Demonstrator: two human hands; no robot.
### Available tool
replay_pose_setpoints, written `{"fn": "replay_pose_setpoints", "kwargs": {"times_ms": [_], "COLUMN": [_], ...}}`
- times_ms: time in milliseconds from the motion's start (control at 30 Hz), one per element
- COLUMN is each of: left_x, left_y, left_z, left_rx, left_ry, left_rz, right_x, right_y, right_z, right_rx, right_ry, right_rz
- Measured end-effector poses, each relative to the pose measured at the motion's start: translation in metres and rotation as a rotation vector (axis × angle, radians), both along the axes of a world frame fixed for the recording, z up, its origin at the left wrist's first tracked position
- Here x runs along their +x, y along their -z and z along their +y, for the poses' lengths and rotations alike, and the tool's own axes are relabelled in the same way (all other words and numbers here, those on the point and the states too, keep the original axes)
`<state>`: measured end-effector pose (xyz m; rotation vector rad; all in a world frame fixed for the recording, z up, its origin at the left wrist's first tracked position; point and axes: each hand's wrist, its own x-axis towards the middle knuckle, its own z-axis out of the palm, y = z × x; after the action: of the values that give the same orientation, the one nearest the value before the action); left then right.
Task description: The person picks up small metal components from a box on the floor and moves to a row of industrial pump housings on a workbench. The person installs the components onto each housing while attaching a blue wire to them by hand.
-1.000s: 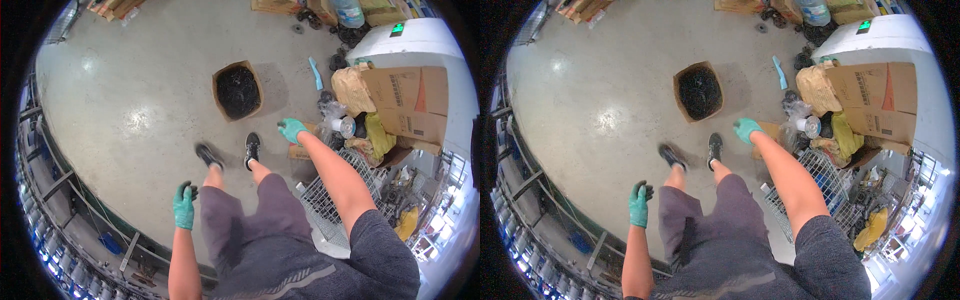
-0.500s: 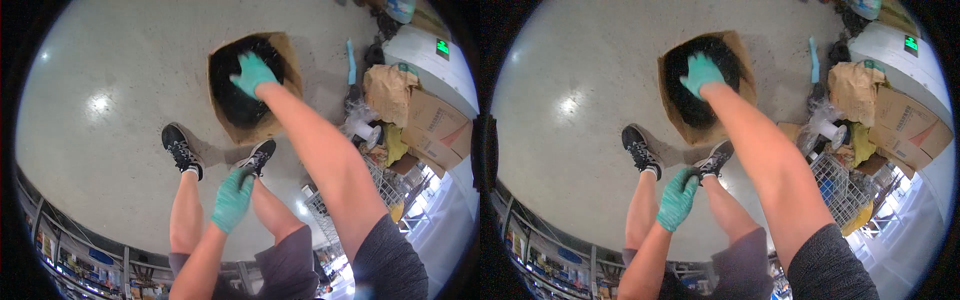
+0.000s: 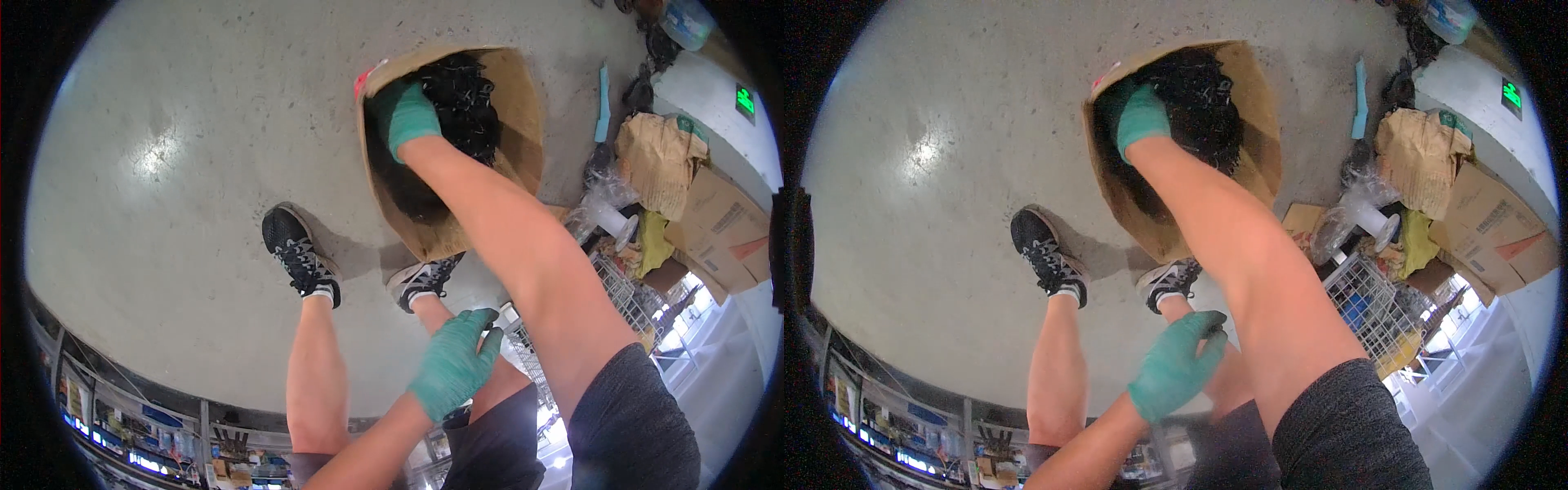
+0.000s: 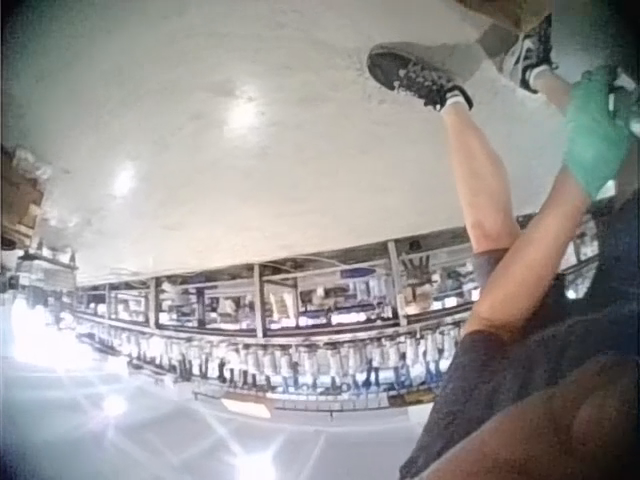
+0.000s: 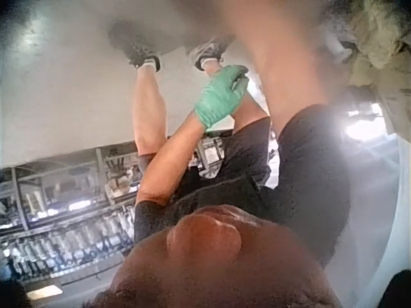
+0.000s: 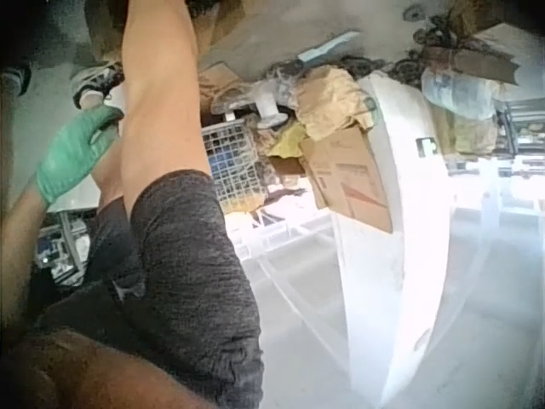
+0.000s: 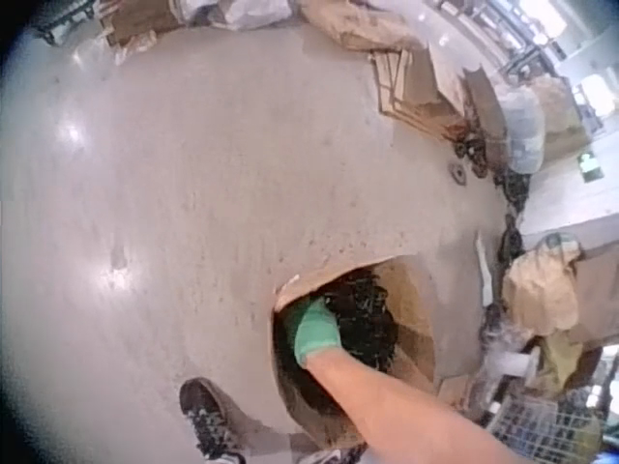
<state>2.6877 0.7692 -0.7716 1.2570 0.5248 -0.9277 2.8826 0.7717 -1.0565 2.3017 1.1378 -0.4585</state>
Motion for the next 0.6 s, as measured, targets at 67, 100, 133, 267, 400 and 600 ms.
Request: {"fn": "replay_pose_setpoints", "kwargs": {"times_ms": [67, 100, 133, 267, 400, 600], "left_x": [0.007, 0.011, 0.018, 0.007, 0.004, 0.009], "left_y": [-0.006, -0.007, -0.009, -0.008, -0.003, -0.012], "left_z": [-0.001, -0.003, -0.008, -0.016, -0.021, -0.023], "left_rx": [-0.043, -0.065, -0.087, -0.033, -0.007, -0.061], "left_ry": [-0.033, -0.046, -0.047, -0.06, -0.065, -0.149], "left_rz": [-0.011, -0.018, -0.037, -0.051, -0.112, 0.004], "right_x": [-0.004, -0.007, -0.002, 0.004, 0.023, 0.035], "right_y": [-0.006, -0.001, 0.013, 0.01, -0.068, -0.119], "right_z": [-0.011, -0.02, -0.038, -0.029, -0.025, -0.105], "right_rx": [0.125, 0.189, 0.129, 0.29, 0.179, 0.567], "right_ry": [0.085, 0.13, 0.03, 0.22, 0.419, 0.909], "right_rz": [0.022, 0.029, -0.177, 0.082, 0.447, 0.54]}}
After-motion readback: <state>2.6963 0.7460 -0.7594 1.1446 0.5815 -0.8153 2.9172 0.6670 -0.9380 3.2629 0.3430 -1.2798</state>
